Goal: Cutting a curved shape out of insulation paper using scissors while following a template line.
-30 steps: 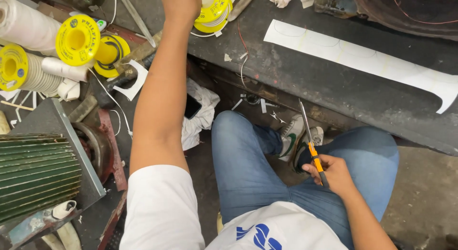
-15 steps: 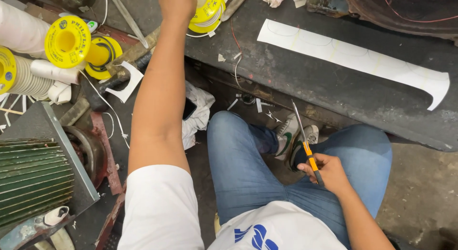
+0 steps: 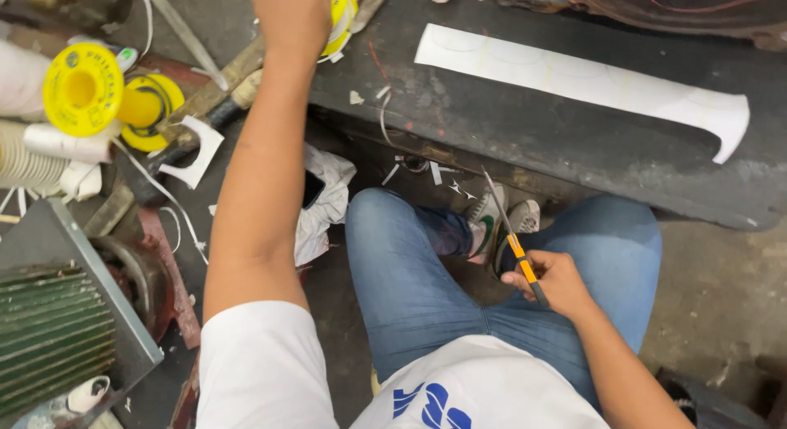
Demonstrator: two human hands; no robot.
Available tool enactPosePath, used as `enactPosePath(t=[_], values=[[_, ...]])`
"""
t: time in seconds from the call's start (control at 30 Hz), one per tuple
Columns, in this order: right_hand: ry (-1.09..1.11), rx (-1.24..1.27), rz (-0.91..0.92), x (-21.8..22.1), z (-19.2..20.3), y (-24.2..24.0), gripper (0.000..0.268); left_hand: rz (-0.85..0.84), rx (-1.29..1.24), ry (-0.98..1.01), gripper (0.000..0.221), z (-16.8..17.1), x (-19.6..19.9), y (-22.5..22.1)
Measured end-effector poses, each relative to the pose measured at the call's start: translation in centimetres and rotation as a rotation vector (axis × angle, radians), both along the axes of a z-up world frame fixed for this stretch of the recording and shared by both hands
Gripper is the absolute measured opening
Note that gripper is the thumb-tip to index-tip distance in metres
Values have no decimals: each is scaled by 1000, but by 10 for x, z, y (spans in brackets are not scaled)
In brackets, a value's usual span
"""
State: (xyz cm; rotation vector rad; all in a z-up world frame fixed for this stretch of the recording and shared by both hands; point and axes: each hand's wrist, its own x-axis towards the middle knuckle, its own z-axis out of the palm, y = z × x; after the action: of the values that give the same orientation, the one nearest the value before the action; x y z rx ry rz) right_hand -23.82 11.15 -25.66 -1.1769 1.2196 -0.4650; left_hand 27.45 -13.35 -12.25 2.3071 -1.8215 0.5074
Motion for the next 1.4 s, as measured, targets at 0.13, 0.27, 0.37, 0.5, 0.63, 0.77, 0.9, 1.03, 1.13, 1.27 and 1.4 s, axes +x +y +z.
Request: enactPosePath(t=[0.13, 0.27, 0.37, 0.5, 0.63, 0.77, 0.9, 1.03, 1.13, 1.27, 1.4], values=[[2, -27, 73, 3, 13, -2, 42, -83, -43, -157, 45, 31, -61, 16], [28, -136, 128, 3, 20, -4, 42, -648, -102, 141, 53, 53, -153, 33], [-55, -136, 92, -1, 23, 0, 41, -863, 104, 191, 50, 24, -224, 33], [-179, -205, -8, -15, 24, 8, 31, -911, 181, 179, 62, -12, -265, 15], [-426, -47, -149, -24, 31, 15, 26, -868, 287, 147, 65, -22, -281, 5], [-531, -49, -139, -27, 51, 13, 25, -714, 501, 320, 71, 26, -295, 30], [-667, -56, -215, -28, 32, 21, 25, -561, 563, 426, 71, 60, -303, 65], [-672, -132, -233, -32, 25, 26, 27, -683, 478, 1096, 43, 38, -292, 101], [-695, -207, -294, -35, 27, 31, 29, -777, 318, 1635, 29, 27, -301, 137], [-609, -363, -401, -43, -28, 30, 38, -756, -388, 2149, 44, 23, -318, 180], [-654, -408, -422, -22, 59, 33, 38, -602, -629, 2261, 32, 35, -327, 200]])
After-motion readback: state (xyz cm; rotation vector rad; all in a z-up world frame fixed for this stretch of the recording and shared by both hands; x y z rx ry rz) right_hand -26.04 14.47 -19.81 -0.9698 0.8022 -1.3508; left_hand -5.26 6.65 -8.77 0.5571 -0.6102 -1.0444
